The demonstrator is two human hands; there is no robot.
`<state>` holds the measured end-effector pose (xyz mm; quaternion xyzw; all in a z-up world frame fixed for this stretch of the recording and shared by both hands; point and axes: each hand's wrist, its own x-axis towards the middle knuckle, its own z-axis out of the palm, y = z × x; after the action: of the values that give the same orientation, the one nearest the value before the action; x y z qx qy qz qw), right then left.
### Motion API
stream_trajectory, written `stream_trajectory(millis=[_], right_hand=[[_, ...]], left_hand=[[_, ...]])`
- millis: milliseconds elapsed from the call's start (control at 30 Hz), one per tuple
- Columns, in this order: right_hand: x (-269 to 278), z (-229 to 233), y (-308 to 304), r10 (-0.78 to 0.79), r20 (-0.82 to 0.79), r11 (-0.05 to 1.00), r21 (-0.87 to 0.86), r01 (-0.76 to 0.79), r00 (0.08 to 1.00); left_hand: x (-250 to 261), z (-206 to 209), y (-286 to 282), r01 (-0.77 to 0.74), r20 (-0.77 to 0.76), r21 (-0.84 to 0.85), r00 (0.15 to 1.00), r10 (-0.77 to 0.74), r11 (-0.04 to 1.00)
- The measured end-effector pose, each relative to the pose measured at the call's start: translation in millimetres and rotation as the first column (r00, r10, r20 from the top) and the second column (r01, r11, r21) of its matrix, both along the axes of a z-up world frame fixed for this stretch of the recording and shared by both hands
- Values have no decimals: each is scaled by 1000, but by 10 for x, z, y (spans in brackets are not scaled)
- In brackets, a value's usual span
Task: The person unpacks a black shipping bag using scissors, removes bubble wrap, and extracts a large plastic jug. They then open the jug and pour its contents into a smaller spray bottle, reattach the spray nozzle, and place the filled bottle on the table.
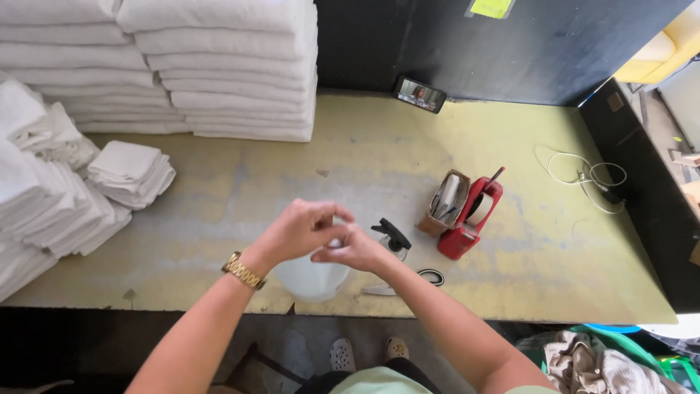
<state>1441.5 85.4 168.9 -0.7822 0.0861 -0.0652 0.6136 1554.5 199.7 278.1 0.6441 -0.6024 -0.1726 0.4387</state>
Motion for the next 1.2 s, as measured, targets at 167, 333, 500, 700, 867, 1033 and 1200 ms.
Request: stream_trajectory(millis=[167, 333, 500, 700, 867, 1033, 1200], right_hand=[[-5, 331, 166, 25, 83, 994, 103, -34, 996], [31, 130, 505, -313, 233, 948, 143, 286, 921], [85, 533, 934, -601, 3, 799, 43, 600, 800], [355, -472, 428, -468, 174, 799, -336, 499, 866], [299, -347, 450, -488, -22, 868, -112, 483, 872], [216, 151, 552, -452, -54, 889, -105, 445, 891], [157, 431, 527, -356, -181, 934, -108, 341, 917]], left_hand=[[37, -290, -54, -9, -195, -51, 981, -1, 999], [122, -399, -132, -249, -135, -115, 963, 233, 962], [38, -490, -221, -678, 97, -264, 689, 718, 686], [-95, -389, 27, -524, 477, 111, 773, 417, 845], [-3, 24, 260, -460, 702, 427, 711, 35, 778], [361, -99, -55, -494, 721, 536, 690, -65, 684], [332, 16, -240, -597, 702, 606, 712, 1, 526]])
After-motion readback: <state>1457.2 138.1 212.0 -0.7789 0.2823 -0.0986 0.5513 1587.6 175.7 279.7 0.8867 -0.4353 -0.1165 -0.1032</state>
